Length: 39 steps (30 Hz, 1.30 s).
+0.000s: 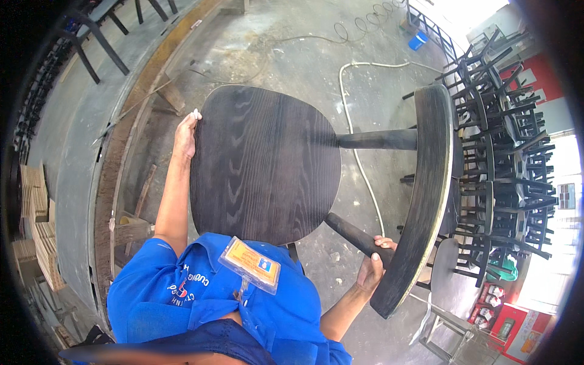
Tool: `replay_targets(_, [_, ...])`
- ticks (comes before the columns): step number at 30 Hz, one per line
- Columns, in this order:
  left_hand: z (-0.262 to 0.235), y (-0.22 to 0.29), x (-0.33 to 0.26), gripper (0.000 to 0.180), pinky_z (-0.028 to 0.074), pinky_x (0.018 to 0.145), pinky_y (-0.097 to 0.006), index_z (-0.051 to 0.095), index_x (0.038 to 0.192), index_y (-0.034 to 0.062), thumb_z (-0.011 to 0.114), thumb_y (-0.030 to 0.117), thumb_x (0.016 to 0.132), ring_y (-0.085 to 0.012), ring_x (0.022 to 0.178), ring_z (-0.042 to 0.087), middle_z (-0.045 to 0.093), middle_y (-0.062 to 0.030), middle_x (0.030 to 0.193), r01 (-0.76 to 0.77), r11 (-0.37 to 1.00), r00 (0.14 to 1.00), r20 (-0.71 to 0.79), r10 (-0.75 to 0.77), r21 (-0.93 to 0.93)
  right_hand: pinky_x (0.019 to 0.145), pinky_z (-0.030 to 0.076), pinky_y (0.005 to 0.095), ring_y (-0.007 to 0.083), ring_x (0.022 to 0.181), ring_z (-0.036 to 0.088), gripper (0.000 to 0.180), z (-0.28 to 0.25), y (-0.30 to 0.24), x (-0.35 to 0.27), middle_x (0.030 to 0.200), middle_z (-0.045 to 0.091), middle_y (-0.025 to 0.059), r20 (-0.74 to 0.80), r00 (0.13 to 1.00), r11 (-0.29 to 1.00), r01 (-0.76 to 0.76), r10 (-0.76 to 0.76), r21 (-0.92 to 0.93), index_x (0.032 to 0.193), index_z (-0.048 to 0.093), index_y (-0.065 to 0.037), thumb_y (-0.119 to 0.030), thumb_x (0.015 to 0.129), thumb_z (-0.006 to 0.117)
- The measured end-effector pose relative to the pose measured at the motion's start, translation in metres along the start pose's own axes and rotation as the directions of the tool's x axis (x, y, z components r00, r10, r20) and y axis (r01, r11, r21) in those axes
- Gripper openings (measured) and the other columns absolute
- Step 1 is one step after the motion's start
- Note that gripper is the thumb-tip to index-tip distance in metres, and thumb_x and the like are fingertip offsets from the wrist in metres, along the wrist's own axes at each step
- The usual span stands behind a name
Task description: The person assembles a chair by attaching the seat to the frame and then placing it on the floor. The person handles the seat and frame components, aligning and securing them together.
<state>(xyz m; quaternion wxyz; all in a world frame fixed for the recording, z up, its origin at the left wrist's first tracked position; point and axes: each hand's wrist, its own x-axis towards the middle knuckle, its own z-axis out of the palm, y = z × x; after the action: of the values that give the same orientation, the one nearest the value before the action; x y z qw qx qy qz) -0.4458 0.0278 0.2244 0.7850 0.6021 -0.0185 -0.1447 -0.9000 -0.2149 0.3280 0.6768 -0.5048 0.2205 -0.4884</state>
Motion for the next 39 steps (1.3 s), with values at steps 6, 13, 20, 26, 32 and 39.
replay_targets(6, [0.042, -0.071, 0.033, 0.021, 0.039, 0.082, -0.025, 0.061, 0.087, 0.0079, 0.047, 0.022, 0.096, -0.0109, 0.088, 0.052, 0.058, 0.0012, 0.091, 0.267, 0.962, 0.961, 0.057, -0.270, 0.048, 0.104, 0.034, 0.0426, 0.0251, 0.101, 0.050, 0.039, 0.010, -0.002, 0.053, 0.096, 0.050, 0.0116, -0.037, 0.997, 0.991, -0.068, 0.064, -0.111, 0.106, 0.050, 0.000, 0.000, 0.070, 0.066])
replay_targets(13, [0.088, -0.171, 0.110, 0.022, 0.034, 0.086, -0.025, 0.061, 0.082, 0.0081, 0.051, 0.024, 0.094, -0.0108, 0.092, 0.049, 0.058, 0.0016, 0.090, 0.348, 0.933, 0.928, 0.107, -0.357, 0.092, 0.100, 0.040, 0.0450, 0.0245, 0.101, 0.049, 0.042, 0.020, 0.043, 0.087, 0.097, 0.048, 0.0114, -0.106, 0.987, 0.950, -0.143, 0.117, -0.278, 0.105, 0.050, -0.002, -0.001, 0.069, 0.071])
replay_targets(20, [0.118, -0.286, 0.195, 0.023, 0.033, 0.089, -0.027, 0.062, 0.085, 0.0082, 0.051, 0.026, 0.094, -0.0110, 0.097, 0.049, 0.059, 0.0011, 0.093, 0.417, 0.893, 0.892, 0.113, -0.438, 0.168, 0.099, 0.042, 0.0507, 0.0232, 0.098, 0.052, 0.040, 0.003, 0.122, 0.106, 0.093, 0.050, 0.0091, -0.051, 0.955, 0.748, -0.261, 0.292, -0.610, 0.101, 0.050, -0.005, 0.003, 0.069, 0.073])
replay_targets(26, [0.100, -0.356, 0.233, 0.024, 0.032, 0.095, -0.028, 0.065, 0.091, 0.0071, 0.051, 0.027, 0.094, -0.0132, 0.101, 0.051, 0.061, 0.0000, 0.098, 0.419, 0.900, 0.906, 0.006, -0.423, 0.122, 0.100, 0.042, 0.0434, 0.0267, 0.114, 0.051, 0.050, -0.014, 0.159, 0.104, 0.111, 0.056, 0.0124, -0.107, 0.813, 0.556, -0.480, 0.572, -0.679, 0.110, 0.054, -0.001, 0.011, 0.064, 0.070])
replay_targets(32, [0.066, -0.392, 0.234, 0.029, 0.034, 0.102, -0.032, 0.057, 0.114, 0.0008, 0.050, 0.022, 0.095, -0.0150, 0.108, 0.052, 0.061, -0.0035, 0.105, 0.517, 0.854, 0.848, -0.178, -0.500, 0.063, 0.092, 0.045, 0.0325, 0.0217, 0.107, 0.057, 0.037, -0.068, 0.208, 0.083, 0.112, 0.060, 0.0104, -0.266, 0.572, 0.260, -0.674, 0.776, -0.691, 0.113, 0.059, 0.000, 0.010, 0.078, 0.057])
replay_targets(39, [0.075, -0.389, 0.210, 0.027, 0.038, 0.097, -0.044, 0.063, 0.092, 0.0046, 0.052, 0.029, 0.090, -0.0359, 0.113, 0.050, 0.053, -0.0219, 0.123, -0.186, 0.202, 0.973, 0.209, -0.097, 0.961, 0.088, 0.044, 0.0315, 0.0203, 0.100, 0.056, 0.033, -0.079, 0.235, 0.146, 0.111, 0.060, 0.0135, -0.523, 0.622, 0.438, -0.782, 0.583, -0.444, 0.120, 0.053, 0.004, -0.021, 0.098, 0.047])
